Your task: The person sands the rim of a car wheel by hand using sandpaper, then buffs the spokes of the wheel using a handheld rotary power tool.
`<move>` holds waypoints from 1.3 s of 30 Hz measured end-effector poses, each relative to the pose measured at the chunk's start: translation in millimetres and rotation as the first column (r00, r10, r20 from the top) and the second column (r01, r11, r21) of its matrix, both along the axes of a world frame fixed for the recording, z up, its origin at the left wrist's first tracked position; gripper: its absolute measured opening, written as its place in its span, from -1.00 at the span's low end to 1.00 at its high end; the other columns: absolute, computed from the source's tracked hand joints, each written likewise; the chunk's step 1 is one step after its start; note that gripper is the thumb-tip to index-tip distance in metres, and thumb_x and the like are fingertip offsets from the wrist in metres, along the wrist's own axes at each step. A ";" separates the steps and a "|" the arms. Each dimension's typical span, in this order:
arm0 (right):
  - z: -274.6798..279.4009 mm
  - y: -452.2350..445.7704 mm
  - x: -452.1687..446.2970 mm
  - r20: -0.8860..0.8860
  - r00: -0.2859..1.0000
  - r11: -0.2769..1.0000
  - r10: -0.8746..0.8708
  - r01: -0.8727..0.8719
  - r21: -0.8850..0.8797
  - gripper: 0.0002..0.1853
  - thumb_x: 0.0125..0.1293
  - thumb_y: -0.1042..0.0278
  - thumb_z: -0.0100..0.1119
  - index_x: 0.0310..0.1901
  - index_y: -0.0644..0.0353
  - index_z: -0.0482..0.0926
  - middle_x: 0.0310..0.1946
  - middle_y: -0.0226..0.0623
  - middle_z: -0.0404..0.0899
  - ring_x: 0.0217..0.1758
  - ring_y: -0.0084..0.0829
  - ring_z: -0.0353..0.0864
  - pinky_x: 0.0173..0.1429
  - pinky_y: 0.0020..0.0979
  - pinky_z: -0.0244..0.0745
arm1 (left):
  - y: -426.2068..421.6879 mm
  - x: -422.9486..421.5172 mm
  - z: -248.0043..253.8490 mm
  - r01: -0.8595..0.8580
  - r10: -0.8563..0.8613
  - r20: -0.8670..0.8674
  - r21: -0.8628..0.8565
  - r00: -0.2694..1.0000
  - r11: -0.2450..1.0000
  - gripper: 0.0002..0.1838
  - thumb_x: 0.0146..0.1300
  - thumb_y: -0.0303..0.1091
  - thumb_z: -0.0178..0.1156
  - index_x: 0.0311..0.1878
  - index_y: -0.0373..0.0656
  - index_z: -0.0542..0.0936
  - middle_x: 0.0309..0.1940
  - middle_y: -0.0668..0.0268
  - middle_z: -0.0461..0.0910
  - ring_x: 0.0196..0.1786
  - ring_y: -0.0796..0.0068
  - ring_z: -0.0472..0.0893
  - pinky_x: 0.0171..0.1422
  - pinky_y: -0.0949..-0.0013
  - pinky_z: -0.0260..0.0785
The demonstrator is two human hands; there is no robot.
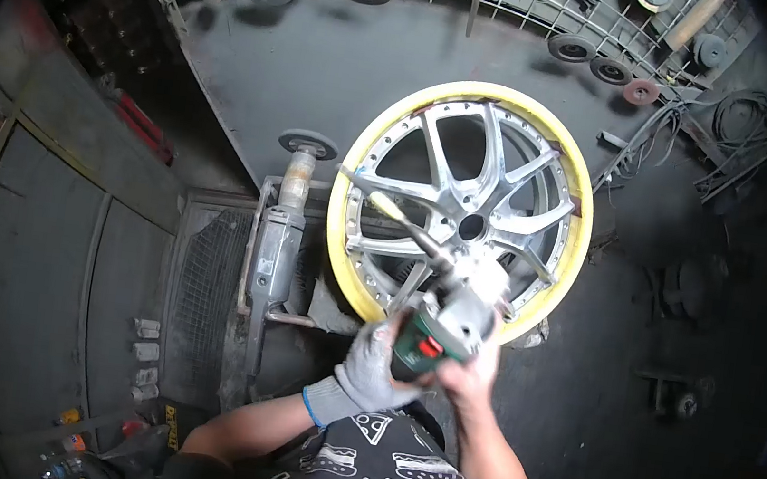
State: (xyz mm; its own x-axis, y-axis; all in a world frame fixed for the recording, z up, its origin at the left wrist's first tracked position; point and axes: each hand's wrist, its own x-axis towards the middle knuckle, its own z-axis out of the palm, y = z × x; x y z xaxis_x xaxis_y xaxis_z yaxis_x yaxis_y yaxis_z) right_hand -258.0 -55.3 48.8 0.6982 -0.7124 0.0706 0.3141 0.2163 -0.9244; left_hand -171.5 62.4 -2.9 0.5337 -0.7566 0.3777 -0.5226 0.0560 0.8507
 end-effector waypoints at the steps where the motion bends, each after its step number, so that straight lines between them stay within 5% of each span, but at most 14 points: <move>1: 14.6 -10.4 -13.0 0.057 0.996 0.994 0.071 -0.076 0.082 0.36 -0.29 0.01 0.75 0.47 0.31 0.00 0.27 -0.05 0.39 0.31 -0.18 0.46 0.45 -0.18 0.29 | -9.4 -4.9 10.7 0.099 -0.104 -0.110 -0.048 0.989 0.994 0.06 -0.15 -0.17 0.52 0.37 -0.48 0.20 0.11 -0.17 0.42 0.09 -0.13 0.52 0.23 0.04 0.37; 2: 22.8 -18.7 -25.8 0.090 0.986 0.986 0.142 -0.148 0.071 0.41 -0.36 -0.08 0.74 0.47 0.32 -0.01 0.29 -0.02 0.38 0.33 -0.15 0.45 0.47 -0.16 0.28 | -16.6 -10.7 18.7 0.233 -0.253 -0.279 -0.101 0.926 0.967 0.04 -0.13 -0.18 0.53 0.36 -0.47 0.21 0.13 -0.18 0.41 0.13 -0.12 0.52 0.26 0.06 0.36; 5: 30.2 -35.4 -40.5 0.182 0.941 0.958 0.287 -0.277 -0.079 0.51 -0.53 -0.35 0.64 0.43 0.41 0.07 0.25 0.08 0.44 0.34 -0.10 0.45 0.48 -0.11 0.26 | -37.5 -27.0 31.9 0.247 -0.265 -0.047 -0.235 0.963 0.940 -0.07 -0.13 -0.26 0.50 0.30 -0.44 0.27 0.08 -0.15 0.46 0.13 -0.15 0.53 0.28 0.05 0.36; 9: 32.8 -39.3 -48.6 0.082 0.981 0.977 0.175 -0.183 0.110 0.17 -0.23 0.05 0.72 0.36 0.41 0.19 0.21 0.07 0.48 0.19 -0.18 0.56 0.31 -0.21 0.47 | -52.0 -6.1 28.1 0.471 -0.474 -0.005 0.116 0.880 0.874 -0.11 -0.05 0.04 0.47 0.19 -0.45 0.37 0.00 -0.17 0.50 0.09 -0.13 0.54 0.24 0.04 0.35; 12: 17.1 -36.4 -48.4 -0.038 0.997 0.998 0.068 -0.068 -0.011 0.20 -0.39 0.05 0.74 0.30 0.40 0.23 0.09 -0.06 0.54 0.12 -0.26 0.59 0.26 -0.24 0.48 | -52.8 39.5 49.4 0.553 -0.609 0.026 0.391 0.792 0.736 -0.18 0.01 0.19 0.41 0.09 -0.39 0.52 -0.07 -0.13 0.56 0.11 -0.11 0.53 0.26 0.08 0.34; 14: 19.6 -41.9 -47.1 -0.222 0.963 0.977 0.152 -0.180 -0.110 0.23 -0.48 0.03 0.76 0.26 0.42 0.24 0.05 -0.09 0.56 0.11 -0.28 0.59 0.23 -0.26 0.46 | -38.4 69.3 27.6 0.562 -0.540 -0.168 0.133 0.825 0.816 -0.13 0.00 0.25 0.43 0.16 -0.32 0.51 0.03 -0.07 0.55 0.13 0.02 0.54 0.29 0.20 0.34; 15: 24.9 -38.5 -34.2 -0.188 0.972 0.972 0.139 -0.171 -0.164 0.24 -0.51 0.02 0.77 0.25 0.43 0.25 0.01 -0.10 0.59 0.09 -0.29 0.59 0.23 -0.29 0.44 | -30.3 65.3 14.6 0.463 -0.439 -0.706 -0.176 0.555 0.869 0.00 -0.02 0.35 0.43 0.31 -0.22 0.41 0.18 0.05 0.49 0.21 0.23 0.51 0.35 0.30 0.28; 16: 27.3 -42.5 -24.0 -0.229 0.960 0.929 0.159 -0.224 -0.296 0.27 -0.52 -0.01 0.78 0.26 0.43 0.24 -0.01 -0.11 0.61 0.06 -0.30 0.61 0.25 -0.29 0.43 | -30.5 79.4 20.7 0.441 -0.451 -0.865 -0.325 0.218 0.837 0.19 -0.06 0.46 0.39 0.43 -0.27 0.25 0.28 0.18 0.38 0.30 0.38 0.41 0.41 0.34 0.20; 18: 29.3 -37.3 -6.4 -0.324 0.936 0.931 0.139 -0.235 -0.280 0.29 -0.50 -0.07 0.78 0.26 0.45 0.23 -0.02 -0.11 0.63 0.04 -0.30 0.63 0.25 -0.29 0.44 | -48.0 89.2 23.3 0.446 -0.581 -0.789 -0.455 0.199 0.771 0.30 -0.11 0.49 0.40 0.47 -0.34 0.14 0.29 0.25 0.36 0.35 0.44 0.34 0.44 0.33 0.17; 20: 22.6 -29.2 12.3 -0.282 0.947 0.980 0.152 -0.182 -0.082 0.27 -0.35 -0.34 0.67 0.24 0.47 0.24 -0.04 -0.08 0.64 0.05 -0.29 0.64 0.22 -0.29 0.46 | -61.2 104.1 61.4 0.396 -0.572 -0.800 -0.592 -0.182 0.702 0.34 -0.20 0.37 0.54 0.46 -0.41 0.15 0.26 0.23 0.38 0.36 0.47 0.34 0.45 0.36 0.17; 22: 19.5 -21.9 23.8 -0.323 0.939 0.987 0.120 -0.148 -0.065 0.22 -0.21 -0.48 0.52 0.21 0.49 0.27 -0.04 -0.06 0.64 0.02 -0.29 0.65 0.18 -0.30 0.49 | -70.6 108.4 42.3 0.394 -0.568 -0.736 -0.677 -0.368 0.622 0.26 -0.16 0.28 0.56 0.45 -0.40 0.22 0.27 0.22 0.40 0.35 0.45 0.36 0.44 0.35 0.18; 26: 20.6 -14.6 45.1 -0.411 0.912 0.994 0.001 -0.045 -0.096 0.18 -0.07 -0.48 0.42 0.23 0.53 0.25 -0.02 -0.06 0.63 0.01 -0.26 0.67 0.16 -0.30 0.50 | -79.1 125.2 31.3 0.437 -0.496 -0.778 -0.627 -0.385 0.645 0.06 0.05 0.18 0.47 0.42 -0.39 0.30 0.30 0.20 0.44 0.28 0.48 0.43 0.39 0.37 0.23; 31: 23.2 -21.3 53.1 -0.433 0.899 0.998 -0.063 0.056 -0.030 0.02 0.00 -0.33 0.38 0.21 0.50 0.34 -0.01 -0.08 0.63 0.00 -0.31 0.66 0.15 -0.33 0.51 | -94.0 127.5 30.4 0.417 -0.509 -0.752 -0.657 -0.419 0.628 -0.25 0.23 -0.05 0.38 0.37 -0.28 0.38 0.04 0.31 0.53 0.09 0.56 0.47 0.20 0.41 0.34; 39: 25.1 -39.2 49.8 -0.537 0.842 0.998 -0.043 0.057 0.010 0.10 -0.01 -0.34 0.29 0.35 0.50 0.27 0.14 -0.03 0.53 0.19 -0.26 0.56 0.31 -0.28 0.38 | -113.2 122.0 23.4 0.361 -0.508 -0.750 -0.654 -0.423 0.665 -0.33 0.20 -0.04 0.39 0.25 -0.27 0.47 0.06 0.25 0.55 0.05 0.52 0.53 0.14 0.42 0.38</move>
